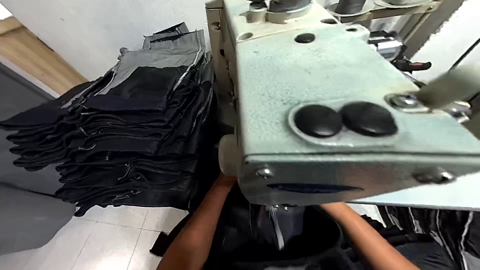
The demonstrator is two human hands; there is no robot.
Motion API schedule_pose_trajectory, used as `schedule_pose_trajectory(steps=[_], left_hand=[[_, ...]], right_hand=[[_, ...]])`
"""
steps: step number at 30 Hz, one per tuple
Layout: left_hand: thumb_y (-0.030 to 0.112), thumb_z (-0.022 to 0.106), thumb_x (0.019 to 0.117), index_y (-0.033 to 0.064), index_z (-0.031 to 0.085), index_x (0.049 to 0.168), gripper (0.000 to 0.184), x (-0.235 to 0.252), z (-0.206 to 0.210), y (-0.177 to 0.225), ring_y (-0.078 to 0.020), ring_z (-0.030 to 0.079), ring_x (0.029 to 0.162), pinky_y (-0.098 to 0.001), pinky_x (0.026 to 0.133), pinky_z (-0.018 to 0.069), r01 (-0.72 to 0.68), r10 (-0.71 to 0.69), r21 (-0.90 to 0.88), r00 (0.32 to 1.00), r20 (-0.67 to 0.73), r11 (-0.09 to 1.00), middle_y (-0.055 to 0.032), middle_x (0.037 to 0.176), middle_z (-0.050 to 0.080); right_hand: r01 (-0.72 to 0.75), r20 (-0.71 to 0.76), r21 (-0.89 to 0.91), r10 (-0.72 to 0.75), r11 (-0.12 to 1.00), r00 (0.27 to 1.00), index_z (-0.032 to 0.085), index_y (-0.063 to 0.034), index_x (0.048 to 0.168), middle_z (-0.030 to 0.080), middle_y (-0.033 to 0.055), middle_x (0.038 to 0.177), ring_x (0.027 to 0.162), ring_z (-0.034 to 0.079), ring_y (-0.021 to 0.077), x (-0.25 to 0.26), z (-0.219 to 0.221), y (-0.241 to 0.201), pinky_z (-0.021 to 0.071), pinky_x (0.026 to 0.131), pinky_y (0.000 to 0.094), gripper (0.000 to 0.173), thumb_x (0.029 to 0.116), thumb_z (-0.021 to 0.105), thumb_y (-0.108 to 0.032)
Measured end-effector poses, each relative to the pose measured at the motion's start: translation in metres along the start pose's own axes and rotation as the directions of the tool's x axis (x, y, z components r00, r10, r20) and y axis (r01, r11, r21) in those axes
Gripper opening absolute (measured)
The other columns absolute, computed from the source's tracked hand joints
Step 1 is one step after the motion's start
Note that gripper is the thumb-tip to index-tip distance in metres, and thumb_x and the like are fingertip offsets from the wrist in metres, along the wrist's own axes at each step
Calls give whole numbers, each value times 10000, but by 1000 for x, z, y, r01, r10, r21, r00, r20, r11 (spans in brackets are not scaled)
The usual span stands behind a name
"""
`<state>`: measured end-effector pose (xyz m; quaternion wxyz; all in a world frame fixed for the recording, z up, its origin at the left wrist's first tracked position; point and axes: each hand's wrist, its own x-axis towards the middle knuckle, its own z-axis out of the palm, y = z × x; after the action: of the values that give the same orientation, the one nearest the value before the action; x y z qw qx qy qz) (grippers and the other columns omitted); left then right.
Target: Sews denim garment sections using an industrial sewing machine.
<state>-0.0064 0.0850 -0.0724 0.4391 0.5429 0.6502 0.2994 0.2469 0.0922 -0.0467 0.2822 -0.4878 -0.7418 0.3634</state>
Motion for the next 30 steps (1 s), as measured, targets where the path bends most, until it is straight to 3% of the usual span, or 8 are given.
schedule_pose_trajectory(steps=[2,3,5,8,13,17,22,30], left_hand=[[81,573,995,-137,616,1191,296,-43,4,0,-99,635,1080,-272,988,497,-299,293,-234,954,-64,925,-164,1124,691],[124,599,968,-51,689,1015,202,-57,7,1,39,644,961,-183,890,524,-435,423,-311,900,-108,845,-4,963,724],[220,661,952,37,727,901,200,-69,6,-4,117,631,911,-149,851,532,-558,579,-358,813,-57,749,117,890,724],[292,713,937,28,721,866,274,-76,-7,-2,60,661,876,-185,830,561,-617,622,-170,783,-28,769,33,859,733],[278,764,900,34,746,897,244,-87,-8,12,-20,694,897,-241,843,582,-581,578,-30,812,-79,813,-16,883,742],[255,787,883,27,744,912,234,-88,-6,14,-33,683,867,-244,820,573,-562,558,-77,827,-67,824,-27,875,733],[296,793,877,33,732,917,273,-91,-10,19,-96,672,880,-313,818,553,-509,508,-15,861,-15,861,-60,890,719],[368,810,849,55,741,950,336,-97,-11,26,-206,658,1027,-395,932,522,-515,536,176,837,-107,839,-80,970,715]], right_hand=[[177,-93,-40,-180,983,979,703,36,950,690,158,793,751,686,192,-33,16,13,557,714,384,445,1046,497,-346],[254,-113,-56,-258,966,959,668,-5,890,645,110,695,646,645,131,-48,21,19,525,603,319,520,1057,452,-448],[341,-128,-214,-372,915,919,674,-27,1001,691,142,789,695,689,201,-72,14,18,557,601,362,494,1063,458,-467],[466,-74,-444,-549,765,832,607,-187,1231,625,142,1074,1029,625,300,-92,-10,-5,514,902,434,215,1052,566,-299],[776,356,-432,-704,460,615,625,-294,1360,618,84,985,932,601,247,-111,8,-35,464,882,365,347,1066,513,-149],[638,121,-607,-739,474,663,569,-131,1388,618,119,938,850,606,288,-91,0,-45,492,807,402,347,1065,445,-101],[558,-69,-646,-768,521,637,735,-105,1105,677,141,927,898,652,272,-65,-6,-45,525,794,343,236,1010,525,-52],[385,-58,-103,-392,917,918,710,-142,997,717,-93,840,731,640,-69,-60,8,-56,543,644,131,192,960,607,-300]])
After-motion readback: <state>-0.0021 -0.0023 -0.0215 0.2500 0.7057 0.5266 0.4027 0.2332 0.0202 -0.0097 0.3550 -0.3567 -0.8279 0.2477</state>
